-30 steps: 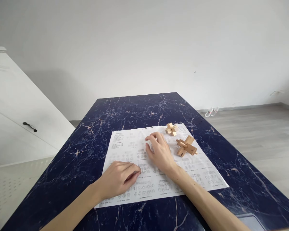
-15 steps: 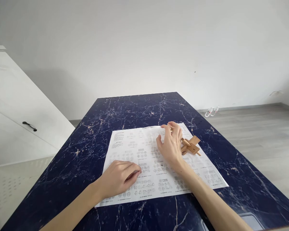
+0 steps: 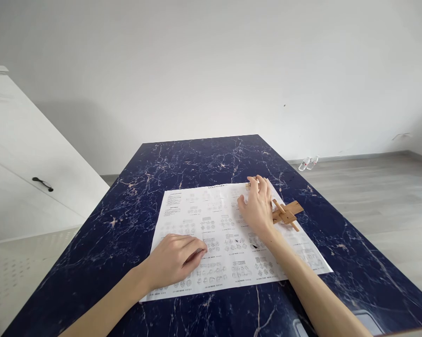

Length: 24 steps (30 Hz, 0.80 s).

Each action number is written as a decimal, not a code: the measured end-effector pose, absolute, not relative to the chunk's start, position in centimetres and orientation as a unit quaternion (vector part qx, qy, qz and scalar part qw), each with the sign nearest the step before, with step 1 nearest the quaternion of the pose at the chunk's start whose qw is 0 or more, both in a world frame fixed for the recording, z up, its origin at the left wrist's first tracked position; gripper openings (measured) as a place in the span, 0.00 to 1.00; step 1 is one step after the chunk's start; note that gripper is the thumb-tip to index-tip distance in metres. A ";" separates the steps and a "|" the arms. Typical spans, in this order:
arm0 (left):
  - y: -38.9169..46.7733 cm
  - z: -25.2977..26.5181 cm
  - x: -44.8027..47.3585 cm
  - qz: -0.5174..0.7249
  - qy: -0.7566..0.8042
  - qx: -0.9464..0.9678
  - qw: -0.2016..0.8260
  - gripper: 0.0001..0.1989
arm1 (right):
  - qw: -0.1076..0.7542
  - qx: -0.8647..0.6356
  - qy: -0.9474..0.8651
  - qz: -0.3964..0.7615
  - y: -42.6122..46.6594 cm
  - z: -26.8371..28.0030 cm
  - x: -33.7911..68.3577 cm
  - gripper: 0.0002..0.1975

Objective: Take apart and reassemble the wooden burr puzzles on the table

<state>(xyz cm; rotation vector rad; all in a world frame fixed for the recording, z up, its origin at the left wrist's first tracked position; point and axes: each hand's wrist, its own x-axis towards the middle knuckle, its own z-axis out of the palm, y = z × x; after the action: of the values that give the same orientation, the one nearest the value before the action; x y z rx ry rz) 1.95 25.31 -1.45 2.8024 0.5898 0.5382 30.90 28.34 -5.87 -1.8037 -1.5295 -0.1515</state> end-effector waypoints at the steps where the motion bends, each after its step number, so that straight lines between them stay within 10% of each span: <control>1: 25.3 -1.5 1.9 0.181 0.202 0.956 0.114 0.09 | 0.373 -0.705 -0.601 -0.056 28.3 -5.9 30.9 0.28; 17: 25.3 -1.5 2.0 0.181 0.203 0.955 0.120 0.09 | 0.470 -0.650 -0.595 0.049 27.9 -4.4 30.1 0.18; 24: 24.8 -0.8 2.0 0.224 0.312 0.892 0.239 0.07 | 0.545 -0.553 -0.562 0.285 26.7 -2.4 27.2 0.20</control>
<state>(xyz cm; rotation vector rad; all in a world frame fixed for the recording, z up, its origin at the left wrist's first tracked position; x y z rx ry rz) 2.05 24.84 -0.84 2.4428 0.8533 0.6131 27.23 26.70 -2.40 -1.3126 -1.3338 0.6764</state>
